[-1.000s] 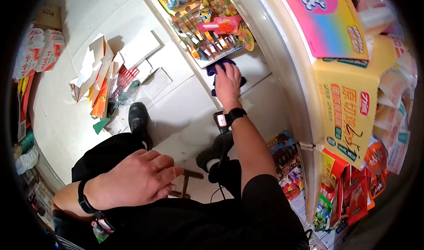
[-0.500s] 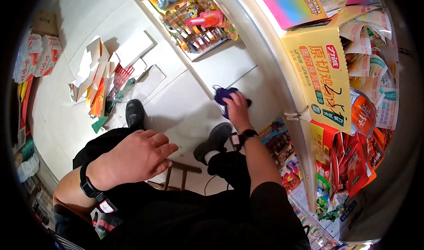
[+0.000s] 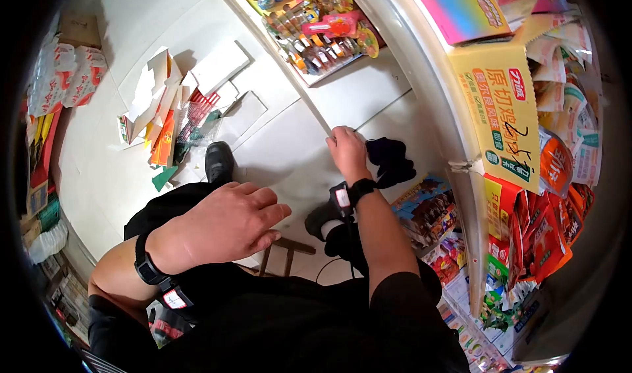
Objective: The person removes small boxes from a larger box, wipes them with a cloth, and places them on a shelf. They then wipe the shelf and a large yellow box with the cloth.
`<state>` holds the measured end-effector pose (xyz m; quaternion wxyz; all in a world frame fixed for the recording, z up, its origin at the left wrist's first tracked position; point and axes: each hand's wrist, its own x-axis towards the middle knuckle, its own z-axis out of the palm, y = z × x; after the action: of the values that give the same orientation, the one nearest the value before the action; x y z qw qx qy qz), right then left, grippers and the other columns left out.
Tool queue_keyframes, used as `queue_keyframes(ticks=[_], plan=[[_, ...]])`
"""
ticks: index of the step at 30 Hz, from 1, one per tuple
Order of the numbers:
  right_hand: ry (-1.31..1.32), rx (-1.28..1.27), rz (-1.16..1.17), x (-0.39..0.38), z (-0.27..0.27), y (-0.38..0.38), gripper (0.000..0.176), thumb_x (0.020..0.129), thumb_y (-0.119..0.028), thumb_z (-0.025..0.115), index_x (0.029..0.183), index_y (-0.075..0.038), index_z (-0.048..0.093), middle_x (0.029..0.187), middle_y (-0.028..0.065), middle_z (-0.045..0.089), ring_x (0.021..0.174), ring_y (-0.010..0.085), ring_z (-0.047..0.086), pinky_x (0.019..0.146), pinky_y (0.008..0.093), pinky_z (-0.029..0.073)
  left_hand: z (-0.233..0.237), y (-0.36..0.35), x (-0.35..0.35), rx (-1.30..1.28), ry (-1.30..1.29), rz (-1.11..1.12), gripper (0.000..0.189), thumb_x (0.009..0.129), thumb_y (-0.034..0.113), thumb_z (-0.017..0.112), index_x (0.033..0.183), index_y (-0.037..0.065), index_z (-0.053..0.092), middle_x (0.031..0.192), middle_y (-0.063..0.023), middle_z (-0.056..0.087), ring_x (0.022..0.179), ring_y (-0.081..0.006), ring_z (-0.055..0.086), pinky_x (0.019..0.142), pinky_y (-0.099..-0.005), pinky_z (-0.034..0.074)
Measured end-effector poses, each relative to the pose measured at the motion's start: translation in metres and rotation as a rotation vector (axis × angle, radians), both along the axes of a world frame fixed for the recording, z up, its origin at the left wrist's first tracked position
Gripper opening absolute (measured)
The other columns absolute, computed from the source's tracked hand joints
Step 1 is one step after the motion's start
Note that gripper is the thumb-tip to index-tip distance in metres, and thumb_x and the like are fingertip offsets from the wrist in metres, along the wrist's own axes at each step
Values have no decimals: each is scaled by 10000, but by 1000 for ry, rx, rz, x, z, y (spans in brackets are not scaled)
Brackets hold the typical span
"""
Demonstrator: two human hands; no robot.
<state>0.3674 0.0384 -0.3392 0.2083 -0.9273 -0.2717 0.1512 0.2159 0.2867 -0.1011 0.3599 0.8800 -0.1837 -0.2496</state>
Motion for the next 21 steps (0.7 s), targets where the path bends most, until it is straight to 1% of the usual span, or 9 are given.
queue_keyframes(ticks=[2, 4, 7, 9, 11, 12, 18, 20, 21], plan=[[66, -76, 8, 4, -7, -4, 202, 796, -183, 708, 933, -51, 641, 969, 119, 641, 890, 351, 614, 800, 458, 487, 0, 1, 0, 8, -12, 3, 331, 871, 232, 635, 1149, 51, 628, 983, -108, 610, 914, -293, 611, 824, -396, 499], [-179, 106, 5, 19, -6, -30, 180, 797, -190, 706, 884, -47, 642, 937, 112, 637, 884, 346, 609, 781, 471, 481, 0, 7, 0, -7, -27, 10, 330, 873, 232, 634, 1151, 54, 629, 983, -106, 611, 913, -292, 611, 819, -393, 499], [-223, -115, -131, 13, 3, -98, 257, 805, -196, 704, 1003, -39, 654, 1104, 154, 621, 1027, 367, 582, 873, 484, 469, 3, 14, -1, -26, -36, 22, 334, 873, 233, 630, 1157, 57, 626, 979, -102, 610, 911, -288, 611, 809, -387, 500], [-241, -259, -215, -6, -14, -137, 413, 828, -145, 659, 1215, -25, 582, 1351, 214, 492, 1215, 424, 472, 1014, 516, 387, 5, 17, -2, -42, -35, 24, 337, 872, 233, 627, 1161, 59, 623, 974, -100, 609, 910, -286, 611, 805, -383, 500], [-262, -274, -182, -17, -29, -143, 460, 835, -126, 639, 1277, -39, 546, 1406, 221, 438, 1255, 436, 434, 1043, 520, 365, 7, 18, -4, -41, -29, 22, 341, 867, 234, 623, 1162, 62, 621, 972, -97, 606, 908, -275, 613, 804, -378, 498], [-293, -282, -152, -12, -38, -141, 511, 843, -106, 620, 1339, -53, 511, 1460, 227, 384, 1296, 448, 397, 1072, 525, 344, 6, 19, 0, -39, -40, 19, 341, 867, 234, 623, 1162, 62, 621, 972, -97, 606, 908, -275, 613, 804, -378, 498], [-332, -99, 28, 57, -36, -34, 480, 845, -34, 579, 1318, -109, 541, 1428, 123, 452, 1275, 421, 408, 1085, 493, 338, 7, 20, 2, -91, 21, 27, 336, 858, 248, 629, 1146, 74, 623, 993, -88, 599, 907, -253, 613, 811, -371, 494], [-340, -169, 20, 61, -28, -6, 450, 826, -34, 598, 1267, -124, 592, 1384, 99, 493, 1237, 400, 437, 1065, 478, 357, 4, 20, 3, -76, 37, 28, 337, 857, 247, 631, 1145, 72, 623, 995, -89, 601, 907, -252, 614, 811, -372, 493], [-283, -59, 107, 68, -22, 14, 429, 795, -30, 623, 1215, -115, 635, 1323, 96, 534, 1172, 379, 467, 1025, 472, 382, 3, 24, 5, -56, 58, 30, 338, 855, 245, 633, 1143, 70, 623, 996, -90, 603, 907, -252, 614, 812, -374, 493]])
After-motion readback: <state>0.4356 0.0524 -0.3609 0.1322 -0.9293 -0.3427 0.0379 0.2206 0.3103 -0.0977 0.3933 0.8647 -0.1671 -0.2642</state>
